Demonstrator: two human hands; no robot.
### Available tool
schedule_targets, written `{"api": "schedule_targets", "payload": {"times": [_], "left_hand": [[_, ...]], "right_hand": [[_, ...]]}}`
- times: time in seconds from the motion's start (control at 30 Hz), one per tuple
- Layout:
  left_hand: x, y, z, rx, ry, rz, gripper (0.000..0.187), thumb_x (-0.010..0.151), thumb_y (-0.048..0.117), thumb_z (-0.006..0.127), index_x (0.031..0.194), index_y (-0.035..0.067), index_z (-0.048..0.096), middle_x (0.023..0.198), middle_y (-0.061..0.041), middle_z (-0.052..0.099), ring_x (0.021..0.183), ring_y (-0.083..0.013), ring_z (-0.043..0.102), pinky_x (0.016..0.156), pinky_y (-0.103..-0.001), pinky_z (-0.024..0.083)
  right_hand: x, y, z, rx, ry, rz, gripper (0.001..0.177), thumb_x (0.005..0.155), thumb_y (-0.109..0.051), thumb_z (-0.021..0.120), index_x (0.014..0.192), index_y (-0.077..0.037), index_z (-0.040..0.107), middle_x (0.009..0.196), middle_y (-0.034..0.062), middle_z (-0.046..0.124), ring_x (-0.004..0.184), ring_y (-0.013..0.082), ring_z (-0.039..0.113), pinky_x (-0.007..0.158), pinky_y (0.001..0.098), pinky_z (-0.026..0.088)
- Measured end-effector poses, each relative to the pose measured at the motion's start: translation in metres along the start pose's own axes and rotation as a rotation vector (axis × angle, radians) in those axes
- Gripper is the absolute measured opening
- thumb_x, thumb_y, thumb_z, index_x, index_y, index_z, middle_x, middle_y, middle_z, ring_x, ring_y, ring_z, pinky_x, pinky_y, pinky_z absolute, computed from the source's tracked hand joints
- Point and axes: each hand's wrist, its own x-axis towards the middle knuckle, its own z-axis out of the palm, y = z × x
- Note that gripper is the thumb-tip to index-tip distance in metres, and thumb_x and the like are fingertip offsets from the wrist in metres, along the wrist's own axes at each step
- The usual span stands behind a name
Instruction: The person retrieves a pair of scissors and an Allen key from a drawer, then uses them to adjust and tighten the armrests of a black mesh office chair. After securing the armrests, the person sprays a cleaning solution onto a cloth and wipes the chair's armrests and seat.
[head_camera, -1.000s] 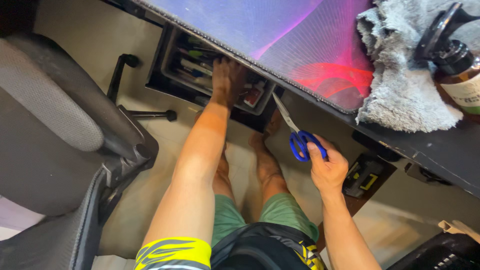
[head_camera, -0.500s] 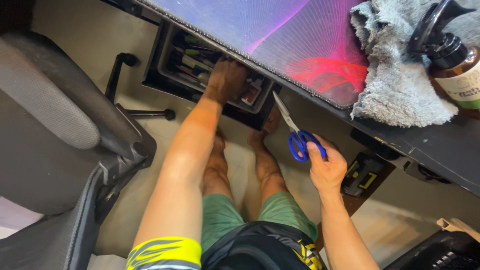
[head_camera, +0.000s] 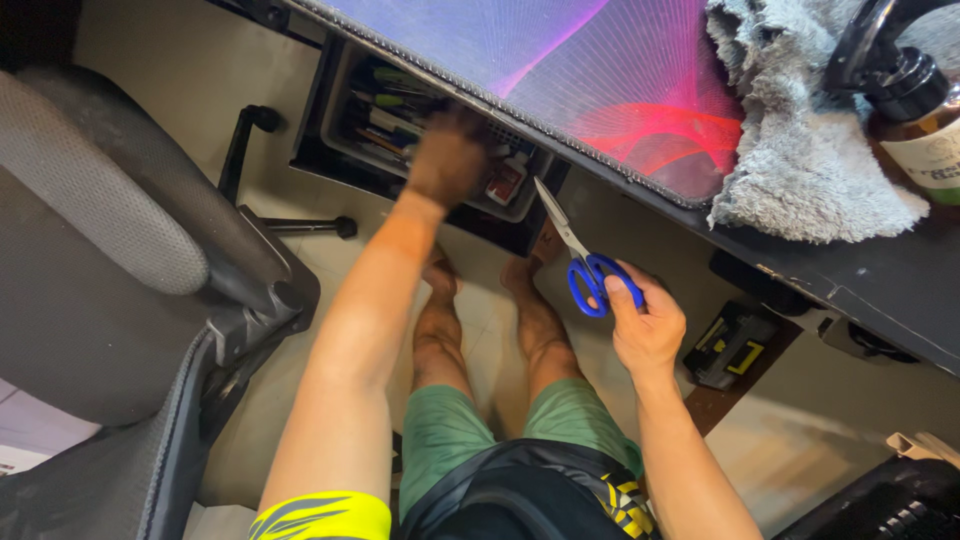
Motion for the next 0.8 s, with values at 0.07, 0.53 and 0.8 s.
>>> {"api": "schedule_targets", "payload": {"times": [0.07,0.53,0.8], "left_hand": [[0.007,0.021,0.010,-0.044,-0.056,-0.023,0.015,0.082,0.026,0.068,0.078,0.020,0.081,0.126,-0.010,0.069,0.126,-0.0309,0.052,0.098,-0.048,0.044],[0.026,0.048,0.016,-0.118,-0.060,-0.198,0.029,0.089,0.037,0.064,0.107,0.020,0.078,0.134,-0.011,0.063,0.131,-0.0333,0.047,0.103,-0.057,0.037],[-0.049,0.055,-0.064,-1.029,0.802,-0.876,0.012,0.096,0.013,0.071,0.105,0.005,0.070,0.094,-0.010,0.074,0.087,-0.0212,0.074,0.080,-0.030,0.057]], "right_hand": [[-0.002,0.001,-0.001,0.006,0.002,0.006,0.032,0.099,-0.017,0.073,0.123,0.004,0.071,0.106,0.0066,0.073,0.093,0.0092,0.066,0.087,0.0230,0.054],[0.000,-0.004,-0.015,0.047,0.004,0.034,0.033,0.099,-0.016,0.071,0.124,0.006,0.070,0.102,0.0070,0.073,0.086,0.0091,0.067,0.081,0.0226,0.055],[0.033,-0.017,0.034,-0.197,-0.050,-0.044,0.032,0.099,-0.025,0.072,0.122,-0.003,0.073,0.104,0.0076,0.075,0.095,0.0130,0.069,0.087,0.0271,0.054]]}}
